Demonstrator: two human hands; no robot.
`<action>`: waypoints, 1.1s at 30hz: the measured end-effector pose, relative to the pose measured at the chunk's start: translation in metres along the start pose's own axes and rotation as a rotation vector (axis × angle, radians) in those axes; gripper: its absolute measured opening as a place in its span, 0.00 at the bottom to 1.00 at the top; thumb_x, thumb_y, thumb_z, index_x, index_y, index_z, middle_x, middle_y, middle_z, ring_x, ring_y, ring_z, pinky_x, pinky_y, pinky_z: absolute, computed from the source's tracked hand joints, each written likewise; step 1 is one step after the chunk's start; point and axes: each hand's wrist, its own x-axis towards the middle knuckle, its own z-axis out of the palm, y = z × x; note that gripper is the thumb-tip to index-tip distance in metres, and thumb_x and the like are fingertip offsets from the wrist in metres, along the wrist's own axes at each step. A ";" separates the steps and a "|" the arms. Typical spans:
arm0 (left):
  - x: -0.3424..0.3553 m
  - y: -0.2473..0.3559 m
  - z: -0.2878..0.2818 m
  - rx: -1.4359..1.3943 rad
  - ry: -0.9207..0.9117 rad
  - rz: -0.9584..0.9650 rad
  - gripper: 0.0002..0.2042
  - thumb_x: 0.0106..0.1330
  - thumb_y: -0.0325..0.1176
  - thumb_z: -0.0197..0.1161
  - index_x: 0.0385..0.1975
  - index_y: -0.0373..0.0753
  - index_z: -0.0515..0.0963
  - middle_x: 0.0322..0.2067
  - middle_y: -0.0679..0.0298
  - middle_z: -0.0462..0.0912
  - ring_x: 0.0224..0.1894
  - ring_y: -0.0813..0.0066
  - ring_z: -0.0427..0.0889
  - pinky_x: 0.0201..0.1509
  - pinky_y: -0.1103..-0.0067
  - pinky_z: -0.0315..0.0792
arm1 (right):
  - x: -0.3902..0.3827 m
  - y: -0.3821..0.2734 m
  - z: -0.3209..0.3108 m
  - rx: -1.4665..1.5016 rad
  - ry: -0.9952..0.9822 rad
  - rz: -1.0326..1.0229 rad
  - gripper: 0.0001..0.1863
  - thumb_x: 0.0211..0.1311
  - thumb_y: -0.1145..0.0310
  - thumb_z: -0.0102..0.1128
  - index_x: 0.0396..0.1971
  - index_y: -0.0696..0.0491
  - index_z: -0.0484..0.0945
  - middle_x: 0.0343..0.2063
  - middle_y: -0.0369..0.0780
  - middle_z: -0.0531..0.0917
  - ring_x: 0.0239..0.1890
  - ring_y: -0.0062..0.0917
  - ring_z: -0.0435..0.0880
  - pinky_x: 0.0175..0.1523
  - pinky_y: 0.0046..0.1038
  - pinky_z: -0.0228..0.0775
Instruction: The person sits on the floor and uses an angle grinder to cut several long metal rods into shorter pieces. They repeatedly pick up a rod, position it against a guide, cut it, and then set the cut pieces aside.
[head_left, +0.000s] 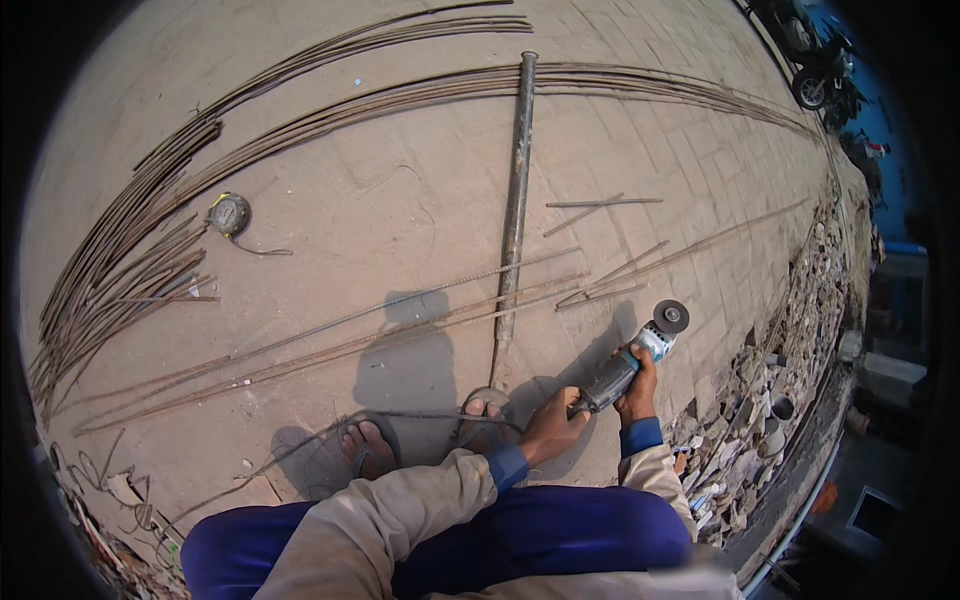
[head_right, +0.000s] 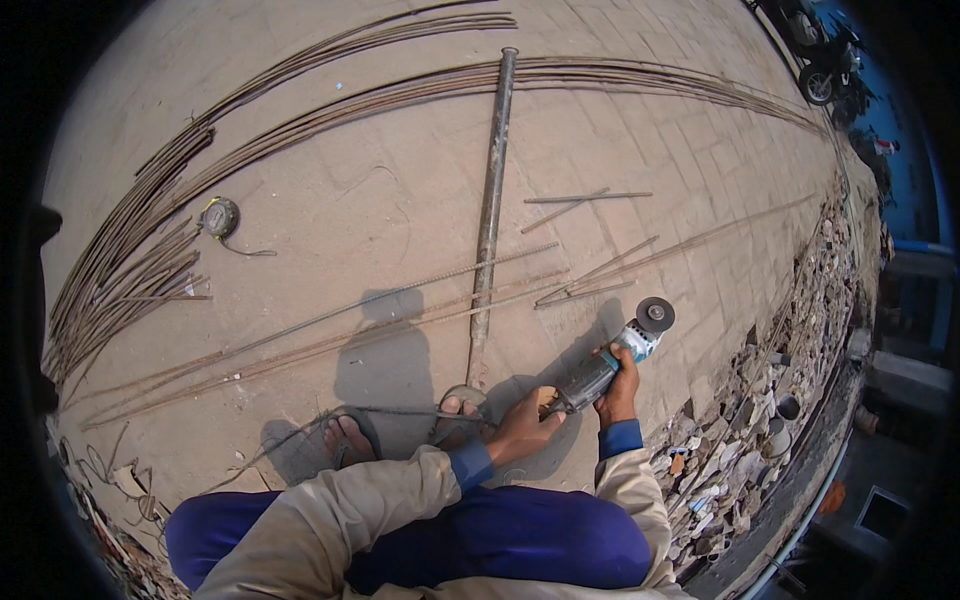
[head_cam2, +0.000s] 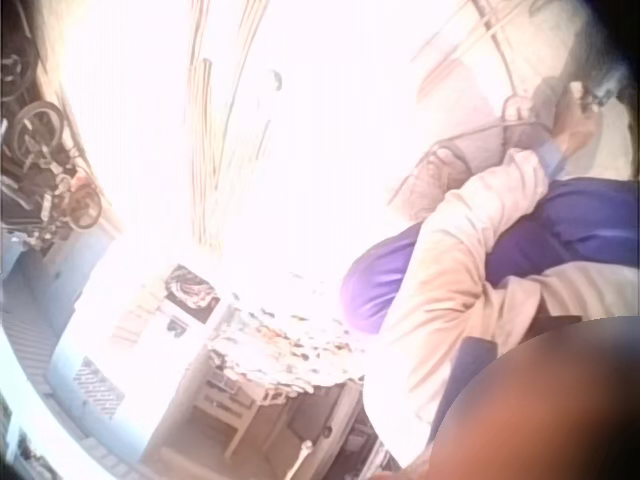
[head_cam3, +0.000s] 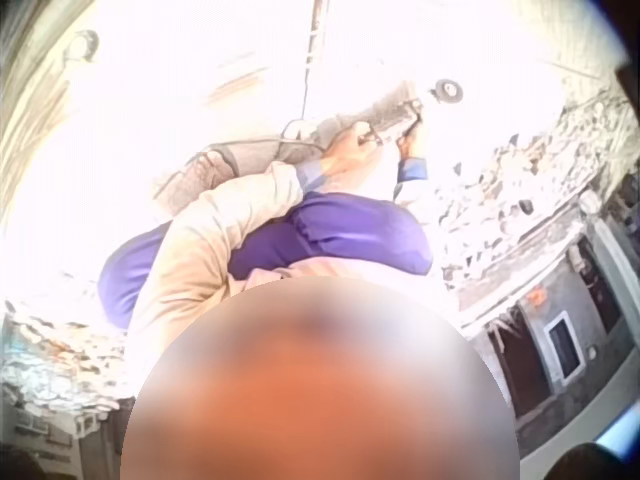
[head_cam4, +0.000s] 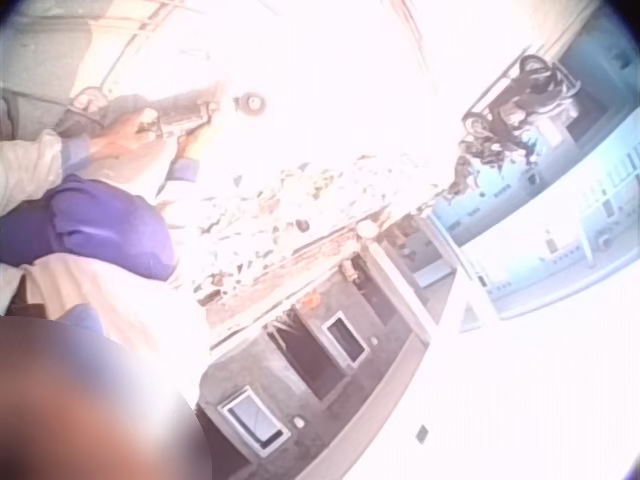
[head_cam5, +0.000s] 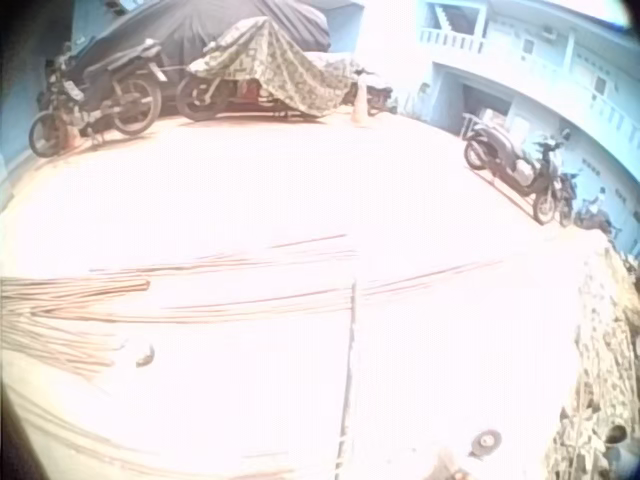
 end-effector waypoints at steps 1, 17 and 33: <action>-0.003 -0.002 -0.001 0.028 0.014 0.028 0.31 0.71 0.43 0.69 0.66 0.28 0.71 0.60 0.42 0.83 0.63 0.44 0.84 0.68 0.64 0.74 | -0.002 0.002 -0.003 0.022 0.004 0.003 0.16 0.63 0.62 0.66 0.45 0.57 0.79 0.33 0.45 0.87 0.33 0.35 0.88 0.42 0.36 0.86; -0.038 0.071 -0.201 0.768 -0.227 0.264 0.24 0.70 0.38 0.70 0.61 0.32 0.78 0.49 0.46 0.89 0.52 0.50 0.89 0.59 0.63 0.80 | 0.032 -0.002 -0.084 0.244 -0.193 0.287 0.34 0.66 0.48 0.64 0.57 0.65 0.77 0.41 0.49 0.89 0.38 0.40 0.92 0.49 0.40 0.91; -0.149 0.004 -0.365 0.421 0.236 0.018 0.11 0.78 0.26 0.61 0.53 0.27 0.82 0.42 0.60 0.90 0.43 0.74 0.86 0.50 0.76 0.78 | -0.016 0.047 -0.083 -1.259 0.570 -0.322 0.45 0.63 0.31 0.67 0.46 0.68 0.84 0.41 0.64 0.89 0.48 0.58 0.90 0.54 0.47 0.81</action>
